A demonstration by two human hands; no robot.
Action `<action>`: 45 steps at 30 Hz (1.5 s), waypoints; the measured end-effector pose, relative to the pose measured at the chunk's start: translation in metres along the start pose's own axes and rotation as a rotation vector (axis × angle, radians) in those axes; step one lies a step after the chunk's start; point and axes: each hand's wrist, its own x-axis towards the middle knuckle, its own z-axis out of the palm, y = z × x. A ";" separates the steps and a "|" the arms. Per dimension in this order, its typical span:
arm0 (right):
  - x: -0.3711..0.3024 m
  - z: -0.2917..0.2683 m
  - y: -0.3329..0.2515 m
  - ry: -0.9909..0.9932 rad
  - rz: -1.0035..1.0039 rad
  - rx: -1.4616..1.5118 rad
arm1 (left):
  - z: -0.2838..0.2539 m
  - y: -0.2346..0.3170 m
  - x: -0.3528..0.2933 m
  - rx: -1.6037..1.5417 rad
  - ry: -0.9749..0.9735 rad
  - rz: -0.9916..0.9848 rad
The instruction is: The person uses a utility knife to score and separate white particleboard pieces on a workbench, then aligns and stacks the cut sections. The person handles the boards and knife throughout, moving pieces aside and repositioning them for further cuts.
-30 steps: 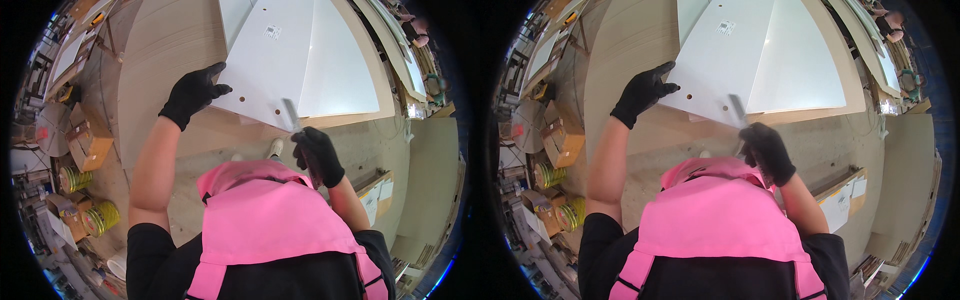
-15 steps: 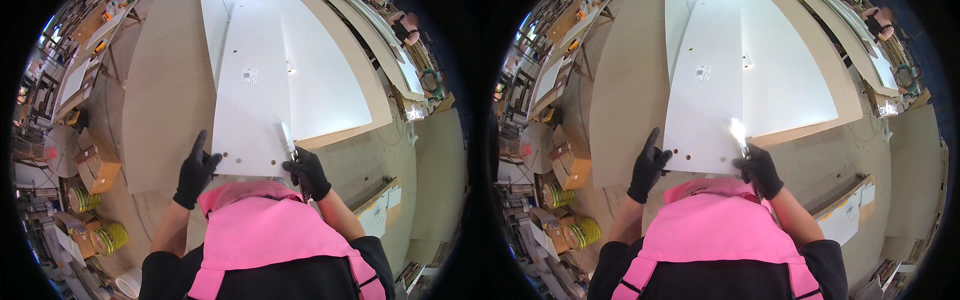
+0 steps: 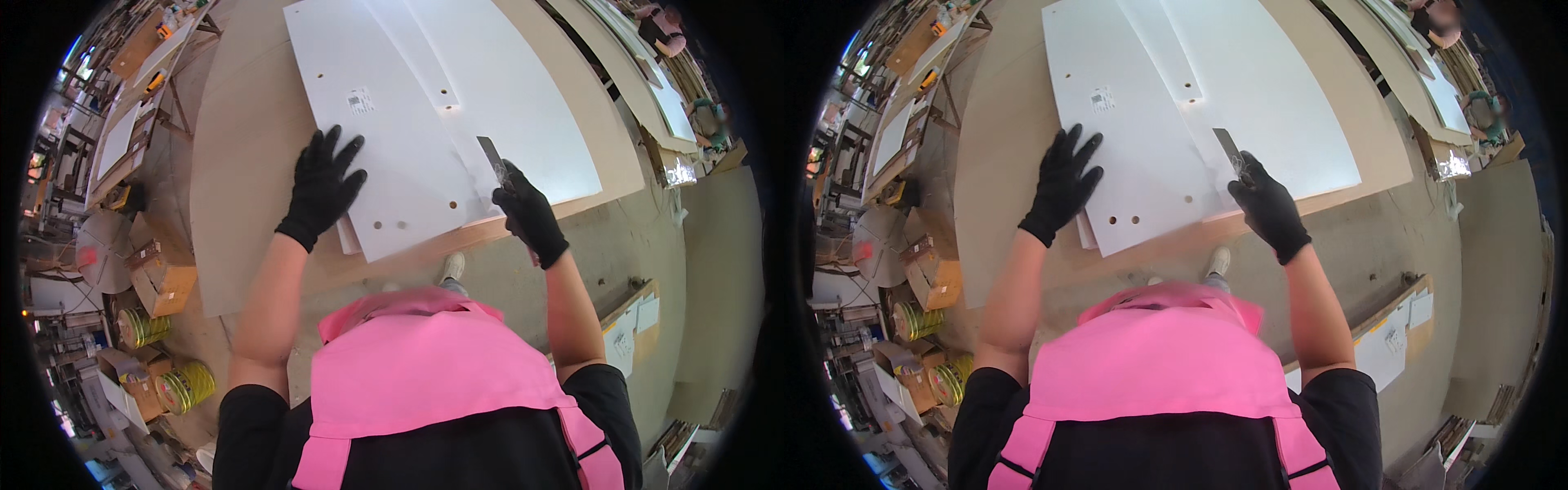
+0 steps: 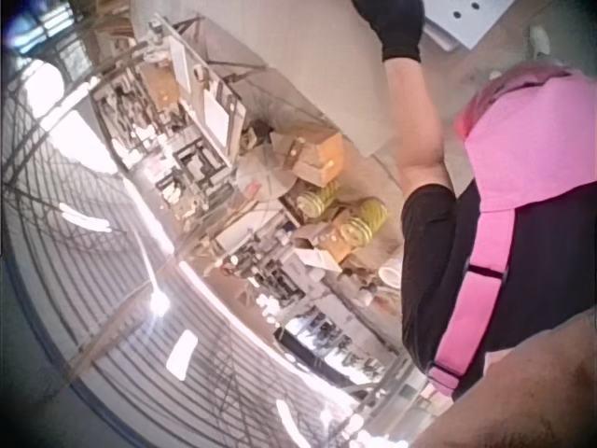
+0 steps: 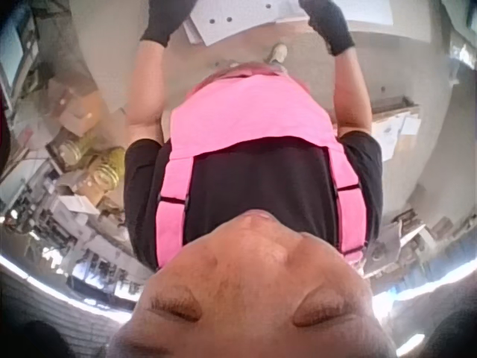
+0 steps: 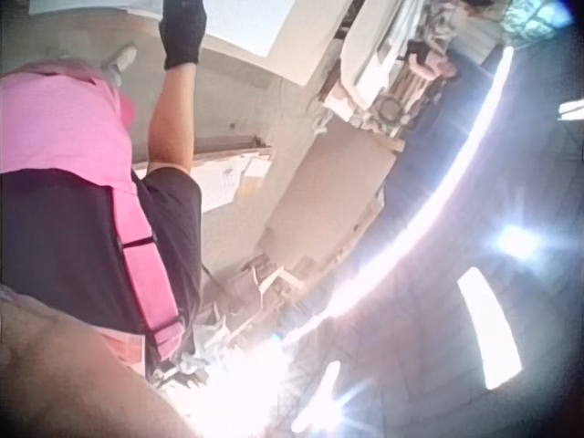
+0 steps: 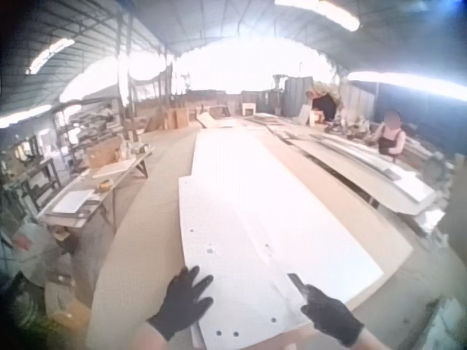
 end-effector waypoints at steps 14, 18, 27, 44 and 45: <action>-0.067 0.036 -0.015 -0.188 -0.310 -0.289 | 0.019 -0.012 0.003 -0.071 0.173 0.121; -0.059 0.031 -0.020 -0.039 -0.191 -0.215 | 0.018 -0.010 0.001 -0.044 0.150 0.096; -0.075 0.100 -0.057 -0.206 -0.535 -0.295 | 0.015 -0.010 0.003 -0.024 0.130 0.102; -0.022 0.031 -0.018 -0.022 0.114 0.126 | 0.011 -0.005 -0.045 -1.364 0.092 -0.468; -0.024 0.039 -0.020 0.084 -0.158 -0.071 | 0.010 -0.007 -0.044 -1.435 0.043 -0.505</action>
